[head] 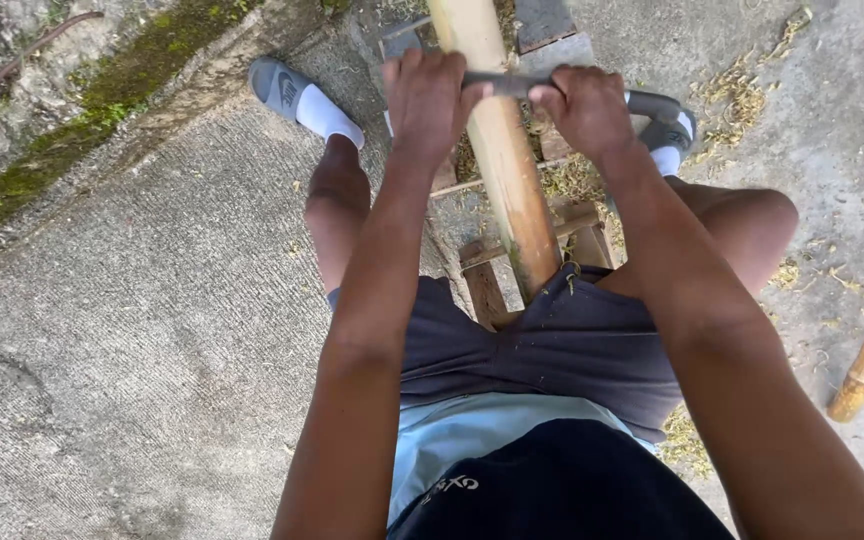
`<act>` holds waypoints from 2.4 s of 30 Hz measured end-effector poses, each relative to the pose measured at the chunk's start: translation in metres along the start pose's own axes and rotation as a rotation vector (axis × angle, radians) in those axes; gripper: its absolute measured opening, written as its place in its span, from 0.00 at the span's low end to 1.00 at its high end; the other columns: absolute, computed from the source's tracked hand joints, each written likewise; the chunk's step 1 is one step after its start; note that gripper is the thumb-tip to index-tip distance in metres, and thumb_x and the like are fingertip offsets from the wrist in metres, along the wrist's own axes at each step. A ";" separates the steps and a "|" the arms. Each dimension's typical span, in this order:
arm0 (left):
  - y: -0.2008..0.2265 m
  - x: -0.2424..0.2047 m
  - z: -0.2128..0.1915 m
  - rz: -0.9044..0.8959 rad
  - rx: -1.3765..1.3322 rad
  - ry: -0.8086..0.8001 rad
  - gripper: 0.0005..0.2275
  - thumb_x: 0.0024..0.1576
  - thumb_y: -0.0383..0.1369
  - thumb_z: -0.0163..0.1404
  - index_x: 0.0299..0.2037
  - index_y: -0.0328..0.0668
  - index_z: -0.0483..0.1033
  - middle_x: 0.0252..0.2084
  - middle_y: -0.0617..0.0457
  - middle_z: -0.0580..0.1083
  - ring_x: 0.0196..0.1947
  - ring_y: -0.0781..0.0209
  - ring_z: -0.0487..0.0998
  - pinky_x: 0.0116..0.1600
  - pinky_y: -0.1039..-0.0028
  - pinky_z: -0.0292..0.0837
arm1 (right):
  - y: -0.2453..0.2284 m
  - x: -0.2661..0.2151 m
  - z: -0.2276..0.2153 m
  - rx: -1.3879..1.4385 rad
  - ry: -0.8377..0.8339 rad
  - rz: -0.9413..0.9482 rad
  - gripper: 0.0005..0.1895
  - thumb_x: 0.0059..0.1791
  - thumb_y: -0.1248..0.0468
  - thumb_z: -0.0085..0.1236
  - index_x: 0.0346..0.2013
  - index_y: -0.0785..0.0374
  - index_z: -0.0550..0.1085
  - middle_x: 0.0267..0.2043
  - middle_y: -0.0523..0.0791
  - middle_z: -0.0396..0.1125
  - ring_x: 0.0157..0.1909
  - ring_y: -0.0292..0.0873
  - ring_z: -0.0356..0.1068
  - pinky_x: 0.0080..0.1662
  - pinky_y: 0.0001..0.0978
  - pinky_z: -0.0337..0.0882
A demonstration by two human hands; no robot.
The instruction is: Scraping the outer layer of a bamboo pole using a drawknife.
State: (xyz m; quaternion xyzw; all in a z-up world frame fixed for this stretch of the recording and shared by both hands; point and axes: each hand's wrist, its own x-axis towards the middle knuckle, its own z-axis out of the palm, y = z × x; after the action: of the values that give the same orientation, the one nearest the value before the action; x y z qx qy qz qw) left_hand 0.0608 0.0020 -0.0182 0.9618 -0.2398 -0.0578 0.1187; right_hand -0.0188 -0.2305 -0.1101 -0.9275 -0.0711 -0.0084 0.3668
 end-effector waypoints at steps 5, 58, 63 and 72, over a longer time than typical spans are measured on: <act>-0.008 0.017 -0.006 0.078 -0.001 0.093 0.17 0.50 0.50 0.63 0.32 0.44 0.78 0.32 0.53 0.76 0.43 0.54 0.70 0.51 0.59 0.55 | 0.003 0.013 0.002 0.002 -0.031 0.090 0.31 0.61 0.39 0.49 0.30 0.63 0.71 0.24 0.50 0.67 0.31 0.57 0.70 0.42 0.54 0.68; -0.001 0.017 -0.010 0.081 -0.010 0.075 0.17 0.51 0.49 0.63 0.33 0.43 0.78 0.33 0.52 0.76 0.43 0.54 0.70 0.49 0.59 0.54 | 0.015 0.004 0.013 -0.023 0.002 0.082 0.30 0.62 0.40 0.51 0.32 0.64 0.72 0.28 0.54 0.67 0.36 0.62 0.70 0.45 0.57 0.65; 0.001 0.016 -0.010 0.097 0.038 0.048 0.18 0.51 0.49 0.64 0.34 0.42 0.79 0.33 0.51 0.76 0.44 0.54 0.69 0.50 0.59 0.54 | 0.011 0.003 0.014 -0.037 -0.027 0.096 0.32 0.61 0.38 0.49 0.31 0.64 0.72 0.25 0.53 0.66 0.34 0.60 0.71 0.44 0.57 0.68; 0.016 0.002 -0.012 0.058 0.042 0.023 0.17 0.49 0.49 0.63 0.34 0.43 0.80 0.34 0.53 0.76 0.44 0.54 0.70 0.50 0.60 0.55 | 0.006 -0.014 0.006 0.019 -0.090 0.136 0.31 0.61 0.39 0.48 0.33 0.65 0.73 0.28 0.54 0.68 0.36 0.60 0.71 0.44 0.55 0.68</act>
State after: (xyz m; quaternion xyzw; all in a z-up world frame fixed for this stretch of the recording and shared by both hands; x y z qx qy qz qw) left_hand 0.0572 -0.0099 -0.0030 0.9573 -0.2673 -0.0382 0.1030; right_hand -0.0320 -0.2328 -0.1196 -0.9261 -0.0245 0.0589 0.3719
